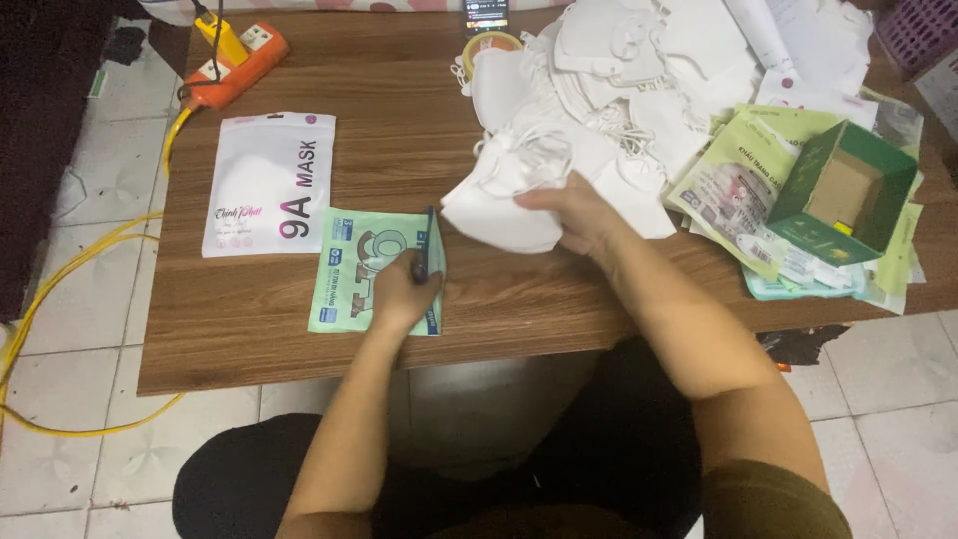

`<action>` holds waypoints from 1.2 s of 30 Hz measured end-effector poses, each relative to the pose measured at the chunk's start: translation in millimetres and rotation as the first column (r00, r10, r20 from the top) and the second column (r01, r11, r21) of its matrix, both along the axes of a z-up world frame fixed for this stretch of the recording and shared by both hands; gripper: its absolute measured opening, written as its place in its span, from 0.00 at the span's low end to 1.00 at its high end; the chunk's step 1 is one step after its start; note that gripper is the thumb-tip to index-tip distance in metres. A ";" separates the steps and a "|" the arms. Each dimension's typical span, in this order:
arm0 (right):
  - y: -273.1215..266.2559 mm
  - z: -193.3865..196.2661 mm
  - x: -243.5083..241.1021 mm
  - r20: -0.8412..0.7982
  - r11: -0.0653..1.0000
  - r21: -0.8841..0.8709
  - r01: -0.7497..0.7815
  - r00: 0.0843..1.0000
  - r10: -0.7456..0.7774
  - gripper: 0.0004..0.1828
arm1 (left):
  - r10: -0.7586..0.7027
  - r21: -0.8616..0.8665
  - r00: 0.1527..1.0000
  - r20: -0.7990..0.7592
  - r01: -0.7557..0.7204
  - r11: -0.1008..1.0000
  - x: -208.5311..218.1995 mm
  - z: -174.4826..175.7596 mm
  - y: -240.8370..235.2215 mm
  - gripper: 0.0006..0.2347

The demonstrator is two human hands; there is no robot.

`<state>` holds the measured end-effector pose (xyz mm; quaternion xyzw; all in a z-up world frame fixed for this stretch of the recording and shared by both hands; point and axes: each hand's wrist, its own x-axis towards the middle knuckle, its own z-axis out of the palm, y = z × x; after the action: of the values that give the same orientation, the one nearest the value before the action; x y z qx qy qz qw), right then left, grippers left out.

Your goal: The person is picking up individual white face masks from a pile, folding them, and stacking them neatly on a wooden table.

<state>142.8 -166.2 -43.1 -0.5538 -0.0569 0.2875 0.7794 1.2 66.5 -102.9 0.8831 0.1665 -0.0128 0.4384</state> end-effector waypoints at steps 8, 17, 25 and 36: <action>91.9 -107.5 -47.6 -0.482 0.965 0.262 0.004 0.867 0.127 0.31 | 0.019 -0.005 0.999 -0.036 -0.019 1.000 9.6 -45.5 3.2 0.20; 71.1 -144.4 -44.0 -0.393 0.976 0.216 0.033 0.918 0.056 0.34 | 0.175 -0.316 0.984 -0.013 -0.170 0.934 12.0 -57.0 8.6 0.16; 72.0 -121.6 -50.5 -0.100 0.994 -0.012 -0.112 0.989 0.110 0.34 | 0.284 -0.274 0.950 0.132 -0.240 0.931 -6.7 11.2 20.3 0.12; 68.8 -82.1 -60.8 0.126 0.936 -0.351 0.008 0.991 0.039 0.32 | -0.123 0.045 0.991 0.048 0.121 0.992 -42.7 97.9 -37.3 0.22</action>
<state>82.0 -97.4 -125.2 -0.7009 -0.0604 0.2621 0.6606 -41.5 29.2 -5.0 0.9008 0.1014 -0.0138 0.4221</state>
